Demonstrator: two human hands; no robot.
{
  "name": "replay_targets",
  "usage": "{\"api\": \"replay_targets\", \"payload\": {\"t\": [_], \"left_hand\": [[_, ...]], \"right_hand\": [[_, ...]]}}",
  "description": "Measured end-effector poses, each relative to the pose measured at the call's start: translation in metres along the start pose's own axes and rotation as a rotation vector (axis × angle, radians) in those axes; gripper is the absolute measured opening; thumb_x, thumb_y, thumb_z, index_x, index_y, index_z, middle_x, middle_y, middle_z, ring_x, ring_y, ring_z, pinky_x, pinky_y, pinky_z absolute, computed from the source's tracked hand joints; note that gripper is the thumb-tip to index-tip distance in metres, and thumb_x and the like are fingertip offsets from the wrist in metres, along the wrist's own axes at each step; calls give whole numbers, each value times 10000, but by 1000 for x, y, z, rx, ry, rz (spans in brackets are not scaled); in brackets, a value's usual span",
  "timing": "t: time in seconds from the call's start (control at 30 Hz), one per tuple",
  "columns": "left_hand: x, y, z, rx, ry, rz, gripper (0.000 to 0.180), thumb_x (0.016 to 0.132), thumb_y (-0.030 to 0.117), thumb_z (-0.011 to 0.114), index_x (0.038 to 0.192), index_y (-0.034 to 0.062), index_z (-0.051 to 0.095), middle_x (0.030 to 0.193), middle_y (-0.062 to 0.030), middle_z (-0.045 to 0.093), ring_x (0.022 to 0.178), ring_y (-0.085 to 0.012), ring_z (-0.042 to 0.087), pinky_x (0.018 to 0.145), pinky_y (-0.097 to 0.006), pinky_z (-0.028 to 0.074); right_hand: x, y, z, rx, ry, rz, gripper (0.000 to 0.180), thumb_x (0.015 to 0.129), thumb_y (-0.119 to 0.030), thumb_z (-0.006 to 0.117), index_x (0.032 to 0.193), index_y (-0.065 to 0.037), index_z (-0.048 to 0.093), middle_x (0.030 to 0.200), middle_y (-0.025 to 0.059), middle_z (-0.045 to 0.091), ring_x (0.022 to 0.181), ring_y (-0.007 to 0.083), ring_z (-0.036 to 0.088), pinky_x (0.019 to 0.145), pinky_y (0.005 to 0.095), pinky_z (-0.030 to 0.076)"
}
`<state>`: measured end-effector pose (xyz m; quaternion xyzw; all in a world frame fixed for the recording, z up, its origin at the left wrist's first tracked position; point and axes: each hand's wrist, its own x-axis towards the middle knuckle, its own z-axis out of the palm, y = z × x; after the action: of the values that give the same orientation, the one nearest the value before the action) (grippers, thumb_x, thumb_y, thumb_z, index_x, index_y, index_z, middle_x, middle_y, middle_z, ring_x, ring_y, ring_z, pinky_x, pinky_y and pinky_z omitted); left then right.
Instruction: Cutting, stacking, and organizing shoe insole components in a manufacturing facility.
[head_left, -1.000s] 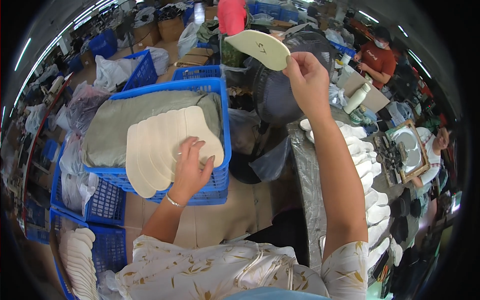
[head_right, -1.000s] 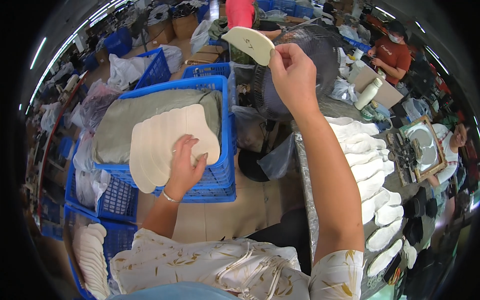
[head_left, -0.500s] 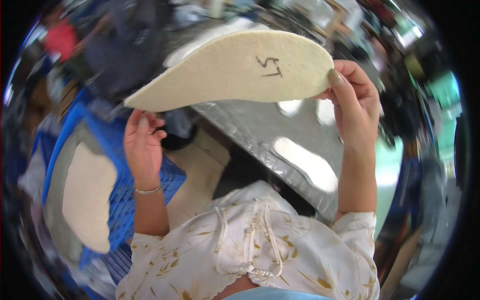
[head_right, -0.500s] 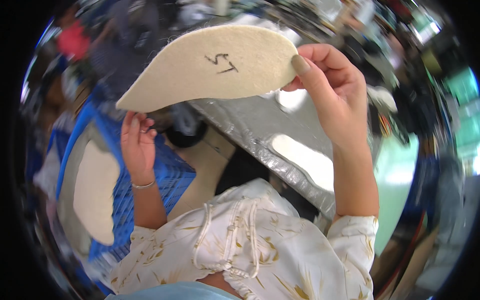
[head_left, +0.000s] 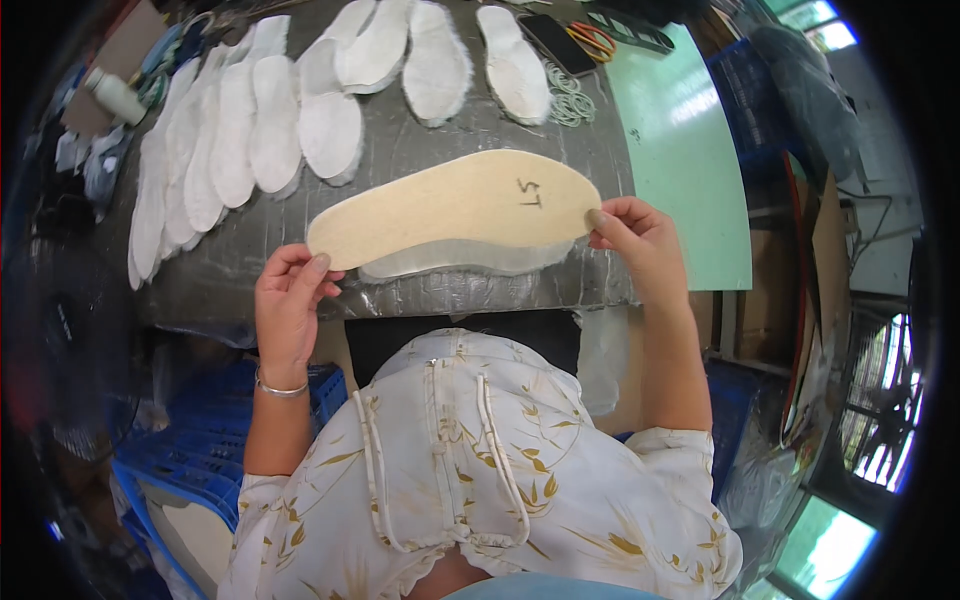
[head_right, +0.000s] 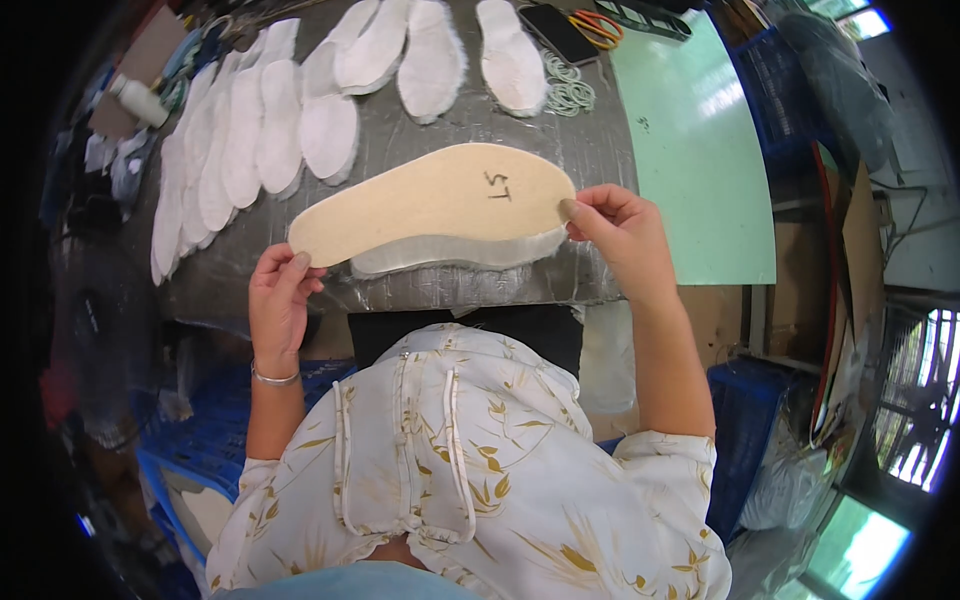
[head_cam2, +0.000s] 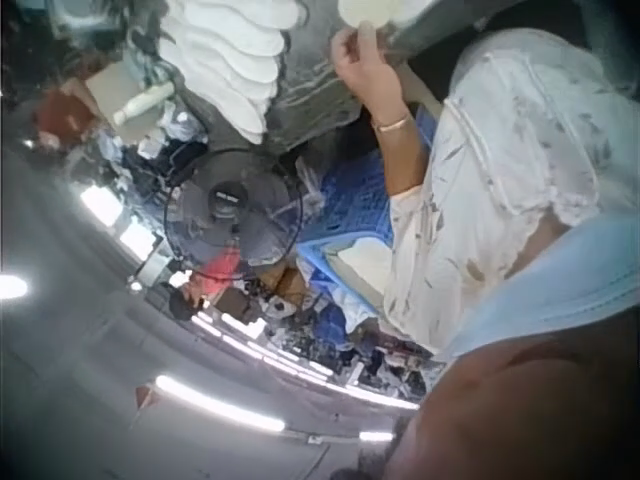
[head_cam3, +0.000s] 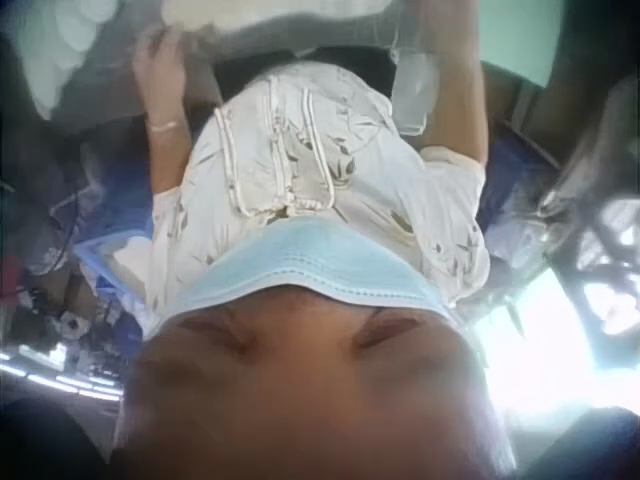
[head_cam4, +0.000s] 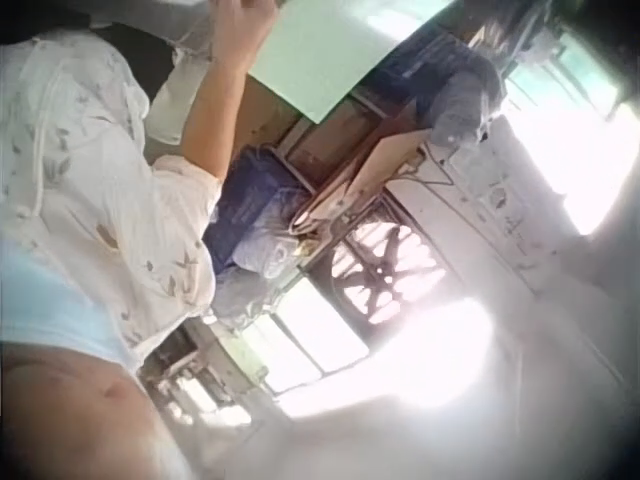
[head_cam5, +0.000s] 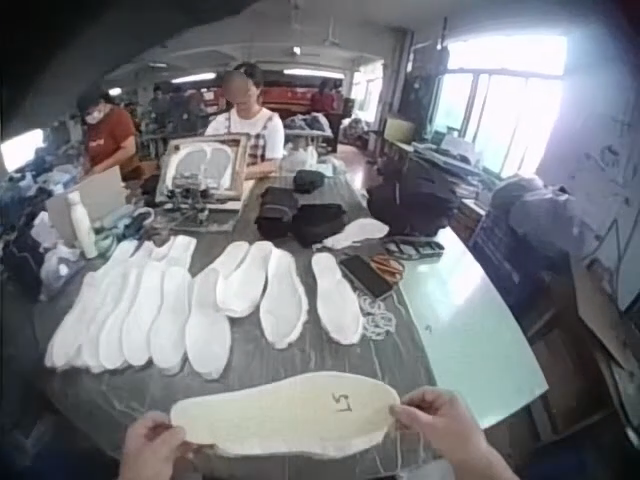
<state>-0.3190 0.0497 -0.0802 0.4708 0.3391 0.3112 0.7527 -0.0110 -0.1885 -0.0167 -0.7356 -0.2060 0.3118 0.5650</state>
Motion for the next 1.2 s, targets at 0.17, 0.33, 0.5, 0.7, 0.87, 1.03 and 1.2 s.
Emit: {"api": "replay_targets", "payload": {"t": [0.17,0.33,0.5,0.7,0.87,1.03,1.2], "left_hand": [[-3,-9,0,12,-25,-16,192,950,56,626,1131,24,569,941,-66,677,795,-118,641,699,-237,537],[-7,-19,-11,9,-4,-227,268,938,32,623,1193,-36,583,978,-105,691,796,-135,673,688,-252,579],[-15,-8,-9,124,90,-266,162,968,80,600,1104,-5,619,962,-90,690,790,-135,673,654,-245,574],[-7,5,-6,353,47,-258,110,947,99,643,1008,9,656,860,-28,653,700,-82,576,582,-218,442],[1,7,-3,442,101,-303,108,930,119,676,970,22,654,782,-12,630,664,-72,563,562,-214,429],[4,11,-1,468,82,-346,119,922,136,688,959,27,658,771,-12,631,666,-77,571,561,-214,426],[7,13,-5,457,96,-345,112,927,107,671,999,21,664,801,-15,648,672,-83,580,564,-222,434]], "right_hand": [[1,33,-8,-2,-55,71,166,890,-151,734,924,8,698,781,12,667,683,59,582,631,207,471],[-4,66,-11,103,-53,140,180,901,-176,723,933,-1,697,775,-14,650,634,41,537,579,204,435],[-6,76,-5,134,-77,178,188,919,-160,702,938,27,691,764,-33,634,651,3,499,568,181,404],[1,97,-6,132,-38,135,178,924,-146,696,933,32,700,753,-7,663,659,22,551,578,203,461],[8,99,-10,33,-72,147,181,931,-129,690,960,49,694,807,11,677,710,31,585,622,191,481],[11,101,-14,-4,-69,162,211,918,-158,698,955,49,704,808,22,689,718,39,586,621,217,483],[13,101,-12,66,-95,191,230,926,-170,689,960,57,702,786,4,669,693,29,546,601,213,459]]}}
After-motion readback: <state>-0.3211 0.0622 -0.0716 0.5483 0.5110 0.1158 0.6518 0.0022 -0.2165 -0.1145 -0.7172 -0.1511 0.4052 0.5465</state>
